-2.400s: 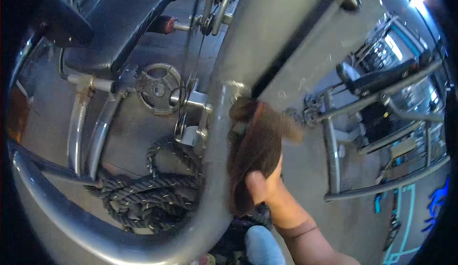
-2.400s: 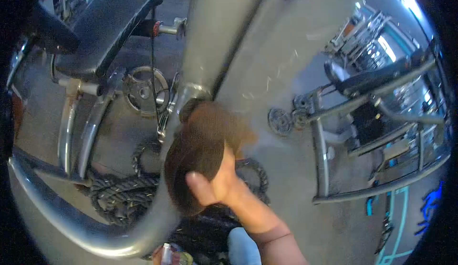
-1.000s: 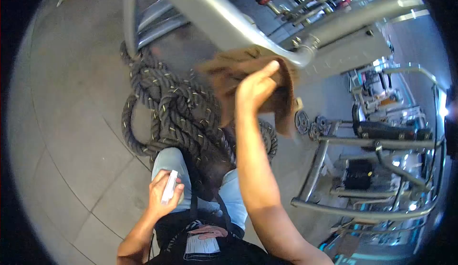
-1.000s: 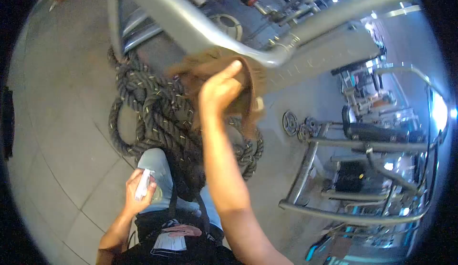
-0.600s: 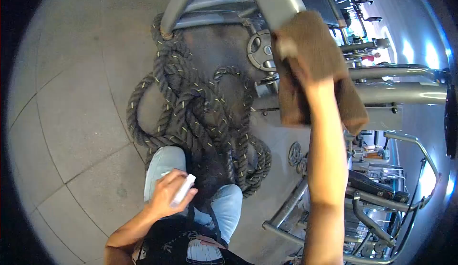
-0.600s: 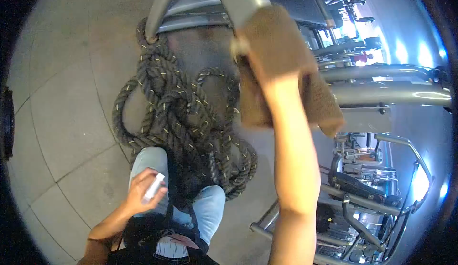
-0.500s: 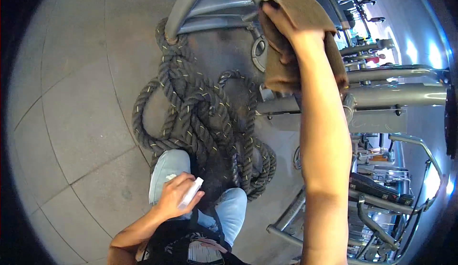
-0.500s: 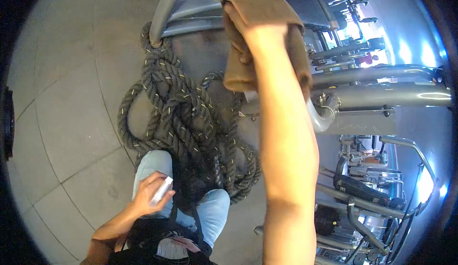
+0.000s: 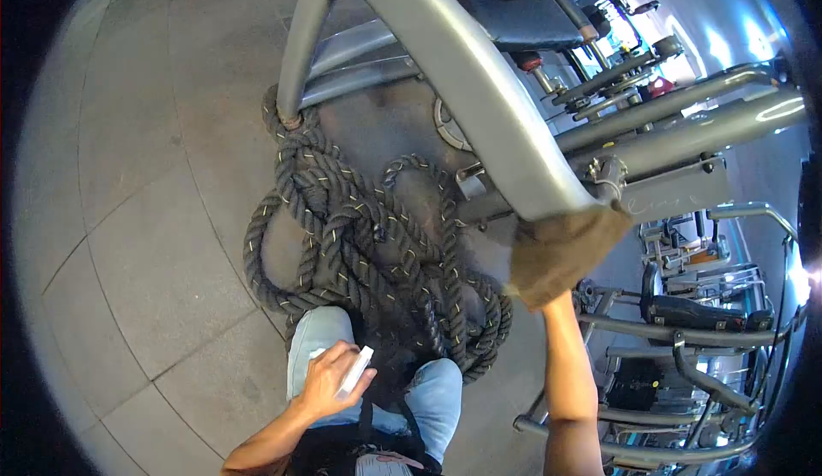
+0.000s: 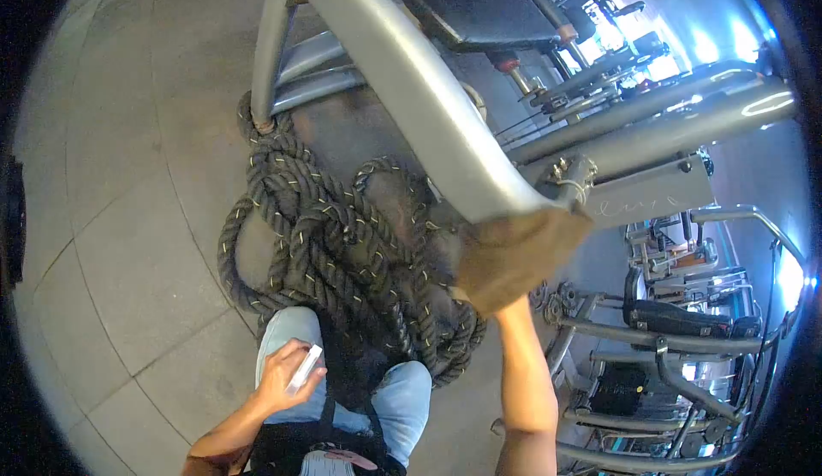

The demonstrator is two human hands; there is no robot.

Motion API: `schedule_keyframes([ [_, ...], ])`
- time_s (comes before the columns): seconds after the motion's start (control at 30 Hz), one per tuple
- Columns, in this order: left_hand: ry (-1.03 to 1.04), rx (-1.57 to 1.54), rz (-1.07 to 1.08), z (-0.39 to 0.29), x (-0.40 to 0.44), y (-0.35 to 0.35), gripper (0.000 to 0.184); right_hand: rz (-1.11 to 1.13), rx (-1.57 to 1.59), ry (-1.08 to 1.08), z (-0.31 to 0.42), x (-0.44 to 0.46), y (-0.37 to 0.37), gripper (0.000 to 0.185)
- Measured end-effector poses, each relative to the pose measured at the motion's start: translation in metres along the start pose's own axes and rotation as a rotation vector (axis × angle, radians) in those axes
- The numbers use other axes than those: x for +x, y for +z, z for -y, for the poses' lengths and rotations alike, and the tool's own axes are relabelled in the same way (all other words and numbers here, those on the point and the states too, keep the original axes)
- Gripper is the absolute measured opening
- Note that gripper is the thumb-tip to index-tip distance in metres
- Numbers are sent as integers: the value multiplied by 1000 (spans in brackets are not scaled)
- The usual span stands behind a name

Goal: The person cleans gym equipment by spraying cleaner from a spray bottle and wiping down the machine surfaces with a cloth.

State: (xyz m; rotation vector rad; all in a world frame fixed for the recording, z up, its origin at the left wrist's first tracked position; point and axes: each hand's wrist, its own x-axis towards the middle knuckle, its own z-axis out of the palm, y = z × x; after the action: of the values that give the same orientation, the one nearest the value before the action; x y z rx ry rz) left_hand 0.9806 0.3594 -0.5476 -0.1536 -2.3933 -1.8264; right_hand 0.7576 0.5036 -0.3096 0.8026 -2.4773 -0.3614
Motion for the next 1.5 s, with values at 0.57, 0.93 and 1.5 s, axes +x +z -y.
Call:
schedule_keyframes([
  [0.57,-39,94,110,-8,20,28,17,120,463,203,-17,84,29,55],
  [0.93,14,137,110,6,11,26,13,-714,656,933,-9,-97,194,44],
  [1.5,-65,111,359,81,41,33,25,-897,1057,1204,-106,-169,132,48],
])
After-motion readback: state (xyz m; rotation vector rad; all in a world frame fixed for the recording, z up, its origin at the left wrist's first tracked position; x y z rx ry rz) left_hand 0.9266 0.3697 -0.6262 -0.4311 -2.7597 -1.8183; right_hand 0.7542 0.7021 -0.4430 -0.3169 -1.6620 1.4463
